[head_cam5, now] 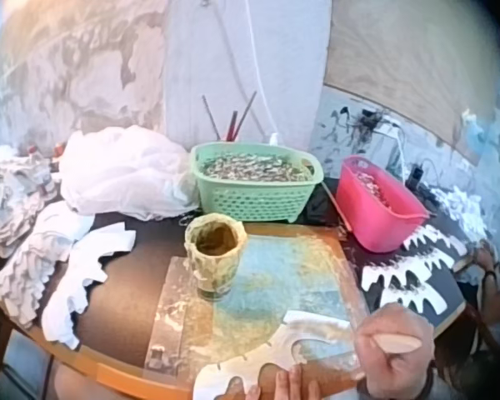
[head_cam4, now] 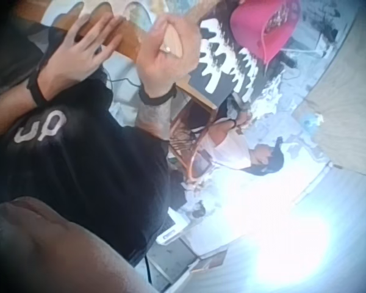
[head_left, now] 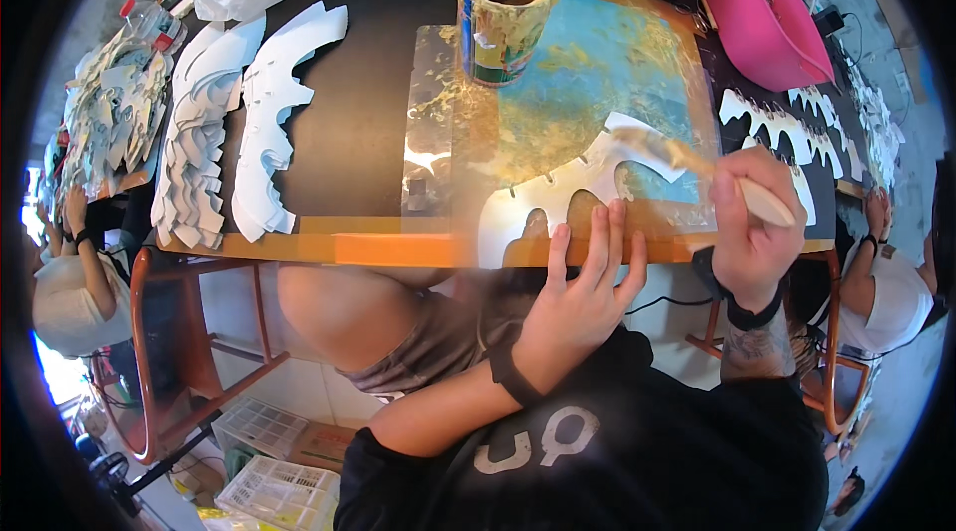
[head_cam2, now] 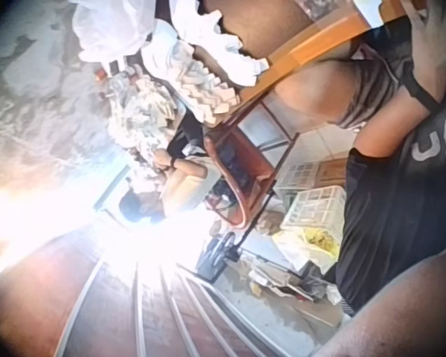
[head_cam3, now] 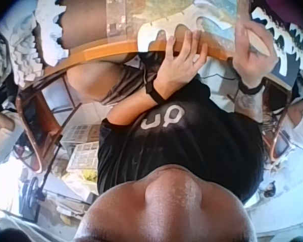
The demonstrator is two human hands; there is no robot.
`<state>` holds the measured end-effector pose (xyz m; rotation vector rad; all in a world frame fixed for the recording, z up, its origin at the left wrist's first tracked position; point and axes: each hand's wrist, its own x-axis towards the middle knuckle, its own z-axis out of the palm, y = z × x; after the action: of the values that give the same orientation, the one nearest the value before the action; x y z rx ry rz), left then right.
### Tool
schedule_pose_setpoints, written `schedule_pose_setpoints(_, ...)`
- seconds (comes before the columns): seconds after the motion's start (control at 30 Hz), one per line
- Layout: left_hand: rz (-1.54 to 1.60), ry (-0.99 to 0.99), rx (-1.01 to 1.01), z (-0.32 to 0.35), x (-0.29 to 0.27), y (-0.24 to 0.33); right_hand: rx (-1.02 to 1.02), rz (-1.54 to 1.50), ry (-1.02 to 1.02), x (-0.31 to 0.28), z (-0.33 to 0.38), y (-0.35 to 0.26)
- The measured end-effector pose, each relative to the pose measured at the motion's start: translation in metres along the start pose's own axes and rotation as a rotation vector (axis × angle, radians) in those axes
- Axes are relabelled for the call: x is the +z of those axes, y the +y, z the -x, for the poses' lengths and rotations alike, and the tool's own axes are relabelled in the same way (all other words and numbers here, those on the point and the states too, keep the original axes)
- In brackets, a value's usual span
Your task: The person applies a yellowish adhesive to white, irregularly shaped pieces using a wooden stick. They then pick up small metal rings from a green basket and attach them to the glued areas of the pieces. The person repeats this process, handling multiple pieces and rings throughout the clip.
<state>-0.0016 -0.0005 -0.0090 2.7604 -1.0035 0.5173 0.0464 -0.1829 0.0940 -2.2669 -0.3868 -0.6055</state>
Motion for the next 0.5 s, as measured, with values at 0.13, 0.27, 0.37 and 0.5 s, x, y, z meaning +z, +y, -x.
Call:
schedule_pose_setpoints(0.13, 0.003, -0.002, 0.003, 0.000, 0.000, -0.001, -0.025, -0.005, -0.139, 0.005, -0.008, 0.001)
schedule_pose_setpoints(0.27, -0.009, 0.008, 0.005, 0.000, 0.000, -0.003, 0.086, -0.037, -0.006, 0.001, -0.007, 0.003)
schedule_pose_setpoints(0.37, -0.001, 0.011, 0.009, -0.002, 0.000, -0.002, -0.014, -0.073, -0.108, -0.003, -0.006, 0.007)
schedule_pose_setpoints(0.5, -0.032, 0.034, 0.007, -0.001, 0.001, -0.003, 0.005, 0.036, -0.151, -0.002, -0.012, 0.007)
